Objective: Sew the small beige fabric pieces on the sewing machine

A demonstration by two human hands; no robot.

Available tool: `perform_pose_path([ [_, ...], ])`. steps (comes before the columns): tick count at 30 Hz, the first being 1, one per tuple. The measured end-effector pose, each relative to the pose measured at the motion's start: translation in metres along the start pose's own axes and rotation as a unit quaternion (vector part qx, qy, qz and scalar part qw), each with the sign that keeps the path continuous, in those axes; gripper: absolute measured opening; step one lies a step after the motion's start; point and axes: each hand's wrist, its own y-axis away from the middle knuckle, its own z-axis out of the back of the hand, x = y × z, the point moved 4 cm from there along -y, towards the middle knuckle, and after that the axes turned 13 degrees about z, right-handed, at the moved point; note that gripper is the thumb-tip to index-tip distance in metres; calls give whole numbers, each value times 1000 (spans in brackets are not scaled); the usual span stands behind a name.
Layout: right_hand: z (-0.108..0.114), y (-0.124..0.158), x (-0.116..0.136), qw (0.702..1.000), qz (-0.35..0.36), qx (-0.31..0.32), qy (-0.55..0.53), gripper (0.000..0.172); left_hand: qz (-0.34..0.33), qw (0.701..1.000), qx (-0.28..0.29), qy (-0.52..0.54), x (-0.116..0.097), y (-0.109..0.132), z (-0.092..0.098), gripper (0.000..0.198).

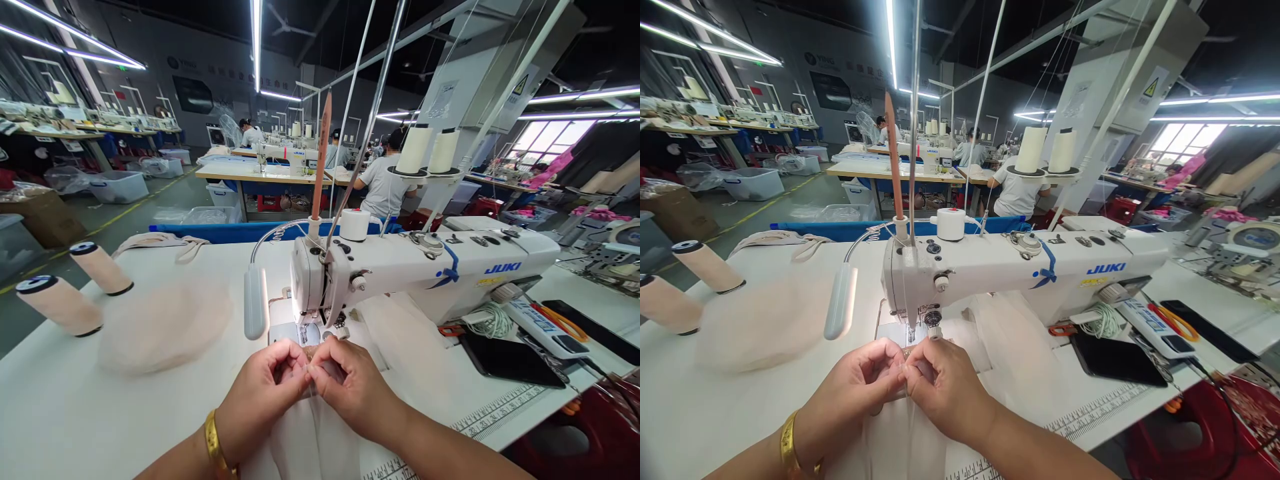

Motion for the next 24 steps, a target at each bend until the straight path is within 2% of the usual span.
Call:
perform_pose_path([
  [4,0,1,-1,1000,-13,-2,11,15,-8,999,-28,-21,-2,1,3,38],
  [9,-4,-1,-6,999,-25,9,47,16,-59,980,-79,-175,-10,-2,7,36],
  [14,-11,-8,-13,985,-13,60,161,20,-87,916,-184,-346,-5,-9,8,25],
  [17,-13,-12,-17,976,-31,78,201,22,-168,874,-238,-388,-4,-7,5,12],
  [18,-13,-13,-18,975,-34,76,208,22,-206,858,-246,-402,-5,-5,3,13],
  [21,-11,-15,-19,974,-33,56,216,16,-308,810,-230,-444,-6,0,-4,34],
  [24,-9,-13,-22,975,-19,46,217,12,-341,792,-220,-456,-6,3,-5,40],
])
